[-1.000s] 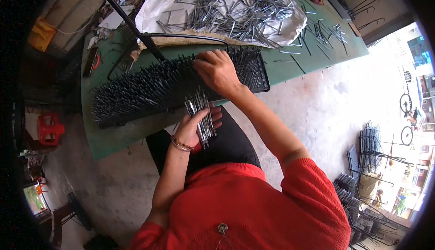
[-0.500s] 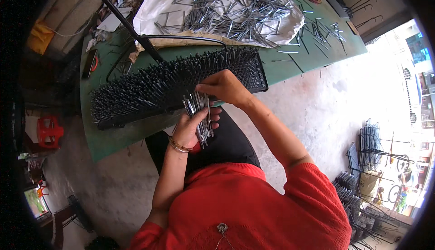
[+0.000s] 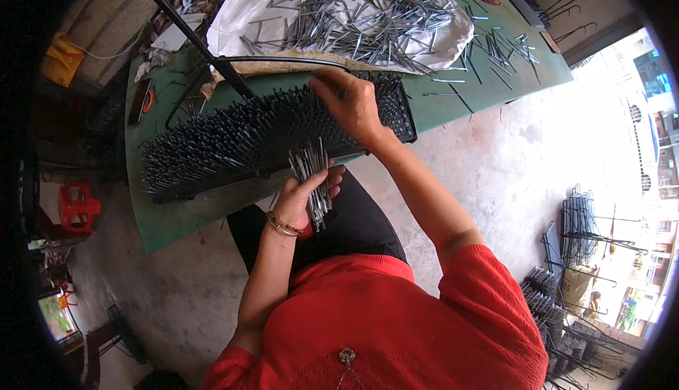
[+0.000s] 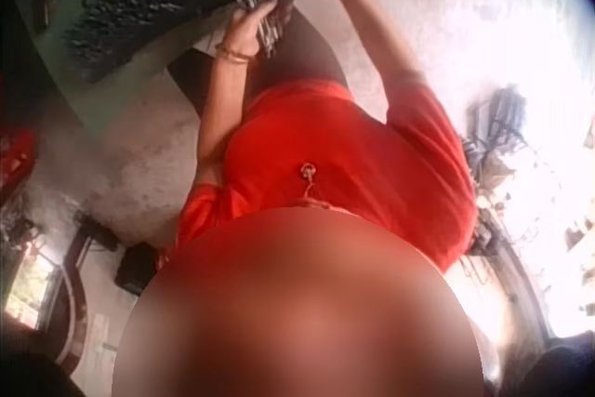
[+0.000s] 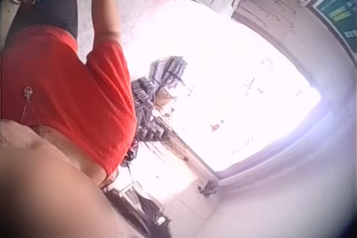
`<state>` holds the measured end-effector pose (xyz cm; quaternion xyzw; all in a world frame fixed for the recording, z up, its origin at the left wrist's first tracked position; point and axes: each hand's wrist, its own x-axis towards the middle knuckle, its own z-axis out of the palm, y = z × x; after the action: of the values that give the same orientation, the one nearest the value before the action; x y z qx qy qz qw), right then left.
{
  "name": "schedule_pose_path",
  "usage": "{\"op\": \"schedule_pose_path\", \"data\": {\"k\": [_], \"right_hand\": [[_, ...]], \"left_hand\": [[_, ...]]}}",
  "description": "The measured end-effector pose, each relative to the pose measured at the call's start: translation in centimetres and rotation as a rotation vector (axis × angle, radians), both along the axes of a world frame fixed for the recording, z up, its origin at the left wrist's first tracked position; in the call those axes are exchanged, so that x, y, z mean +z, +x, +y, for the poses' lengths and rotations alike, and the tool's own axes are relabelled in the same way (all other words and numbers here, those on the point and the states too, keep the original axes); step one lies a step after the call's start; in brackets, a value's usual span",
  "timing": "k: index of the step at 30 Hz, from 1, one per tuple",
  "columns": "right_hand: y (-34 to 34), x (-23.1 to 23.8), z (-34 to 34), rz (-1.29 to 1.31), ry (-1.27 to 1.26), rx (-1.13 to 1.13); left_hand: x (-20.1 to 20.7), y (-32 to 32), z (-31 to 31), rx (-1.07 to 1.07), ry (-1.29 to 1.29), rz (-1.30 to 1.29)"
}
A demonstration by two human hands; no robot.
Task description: Inserting long metal spikes into a perforated plastic strip on a workbench.
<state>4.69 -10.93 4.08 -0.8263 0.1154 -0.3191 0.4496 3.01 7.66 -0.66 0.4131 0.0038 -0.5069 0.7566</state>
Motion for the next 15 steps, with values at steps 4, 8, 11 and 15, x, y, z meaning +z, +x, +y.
{"op": "schedule_pose_path", "data": {"k": [4,8,11,15], "right_hand": [[0.2,-1.4,0.2,-0.049,-0.054,-0.028],[0.4,-1.8,0.3,-0.186,-0.173,-0.017],[0.4,-1.6,0.3,-0.210,-0.236,-0.015],[0.5,-1.7,0.1,-0.242,-0.273,-0.024]], "left_hand": [[-0.4,0.2,0.2,-0.035,0.007,0.007],[-0.7,0.2,0.2,-0.011,-0.048,0.071],[-0.6,0.2,0.3,-0.019,-0.052,0.116],[-0.6,0.2,0.3,-0.042,-0.058,0.138]]}}
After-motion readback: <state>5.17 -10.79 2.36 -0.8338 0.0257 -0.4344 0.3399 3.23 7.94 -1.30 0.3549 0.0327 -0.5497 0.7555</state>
